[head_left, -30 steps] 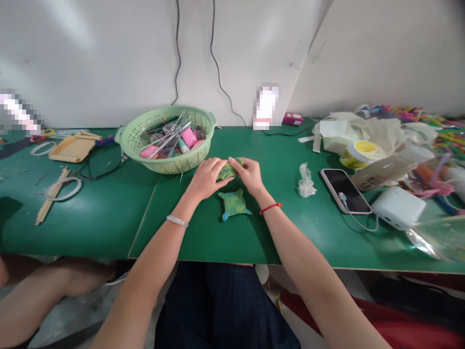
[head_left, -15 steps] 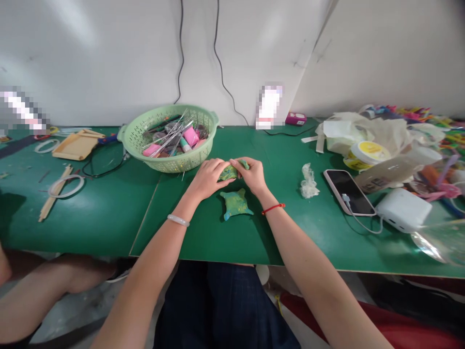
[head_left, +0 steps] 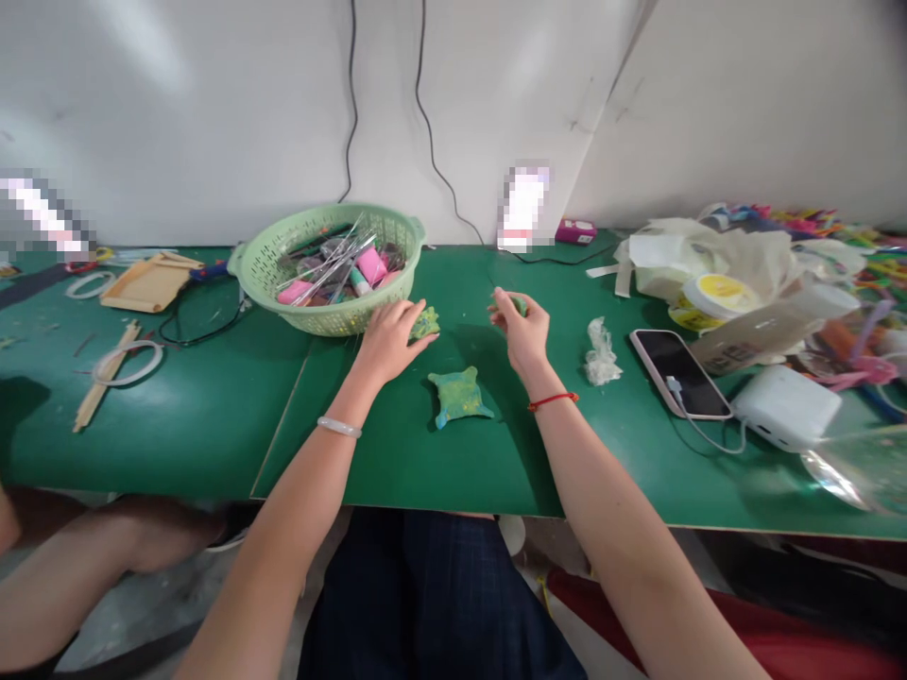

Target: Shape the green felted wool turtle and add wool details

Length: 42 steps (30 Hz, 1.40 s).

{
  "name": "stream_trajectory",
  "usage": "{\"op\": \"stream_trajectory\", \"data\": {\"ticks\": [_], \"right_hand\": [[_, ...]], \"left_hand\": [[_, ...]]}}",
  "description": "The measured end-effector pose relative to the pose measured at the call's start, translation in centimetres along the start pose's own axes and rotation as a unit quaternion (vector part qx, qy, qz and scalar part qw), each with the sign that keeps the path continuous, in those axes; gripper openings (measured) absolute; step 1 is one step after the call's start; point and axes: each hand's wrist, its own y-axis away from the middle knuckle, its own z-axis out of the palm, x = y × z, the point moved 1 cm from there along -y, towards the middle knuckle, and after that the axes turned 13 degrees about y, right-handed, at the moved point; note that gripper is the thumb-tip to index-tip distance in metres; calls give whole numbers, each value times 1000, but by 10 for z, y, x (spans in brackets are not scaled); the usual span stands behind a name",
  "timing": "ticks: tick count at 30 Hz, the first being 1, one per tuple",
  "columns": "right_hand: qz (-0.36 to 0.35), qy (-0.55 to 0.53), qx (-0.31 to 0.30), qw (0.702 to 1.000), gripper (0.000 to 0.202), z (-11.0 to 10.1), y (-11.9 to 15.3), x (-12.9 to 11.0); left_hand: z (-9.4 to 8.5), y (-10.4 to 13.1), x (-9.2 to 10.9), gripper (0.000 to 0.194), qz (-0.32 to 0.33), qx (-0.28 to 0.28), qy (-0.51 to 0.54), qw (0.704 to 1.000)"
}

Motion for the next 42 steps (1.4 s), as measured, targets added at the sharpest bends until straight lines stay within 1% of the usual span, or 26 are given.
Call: {"op": "stream_trajectory", "data": {"ticks": [2, 4, 6, 7, 10, 11, 13, 15, 17, 19, 21, 23, 25, 27, 29, 31, 33, 34, 38, 42], "right_hand": [[46, -28, -68, 996, 44, 6, 5, -1], [98, -61, -124, 986, 48, 12, 8, -1], [134, -94, -158, 974, 51, 15, 10, -2], [139, -109, -168, 970, 49, 16, 10, -2], [103, -125, -215, 963, 29, 14, 12, -5], [89, -119, -239, 960, 29, 14, 15, -6], [68, -83, -284, 953, 45, 16, 21, -8], [49, -23, -307, 950, 58, 20, 28, -10], [19, 30, -308, 951, 61, 23, 35, -12], [-1, 45, -309, 950, 61, 26, 40, -16], [-2, 34, -321, 946, 61, 28, 42, -20], [12, 19, -334, 942, 60, 29, 43, -23], [22, 9, -334, 942, 60, 28, 43, -26], [9, 15, -319, 948, 63, 27, 41, -27], [-29, 55, -284, 957, 65, 24, 40, -26], [-80, 117, -243, 960, 67, 21, 38, -26], [-120, 152, -221, 956, 67, 20, 38, -25], [-131, 152, -223, 954, 67, 20, 38, -25], [-148, 114, -268, 945, 64, 24, 41, -23], [-165, 135, -314, 925, 57, 26, 44, -23]], "left_hand": [[2, 0, 0, 59, -4, -32, -23, 999], [5, 0, 0, 63, -10, -54, -38, 998], [7, 0, 0, 69, -14, -54, -38, 998], [7, 1, 0, 72, -13, -46, -29, 998], [7, 1, 0, 73, 7, 1, 24, 1000], [6, 1, 1, 72, 19, 18, 49, 998], [6, 1, 3, 67, 47, 35, 103, 993], [7, 2, 7, 63, 76, 28, 153, 985], [9, 3, 11, 62, 91, 12, 198, 976], [11, 4, 14, 60, 81, 15, 233, 969], [12, 5, 14, 54, 54, 39, 247, 967], [12, 5, 13, 46, 29, 67, 245, 967], [11, 5, 12, 38, 20, 88, 255, 963], [10, 4, 13, 28, 21, 111, 287, 951], [8, 4, 15, 18, 8, 142, 340, 930], [7, 3, 17, 31, -23, 156, 408, 899], [6, 3, 19, 44, -58, 137, 469, 870], [6, 2, 19, 48, -73, 117, 491, 860], [8, 1, 21, 60, -127, 55, 540, 830], [9, 0, 22, 67, -162, 24, 588, 792]]}}
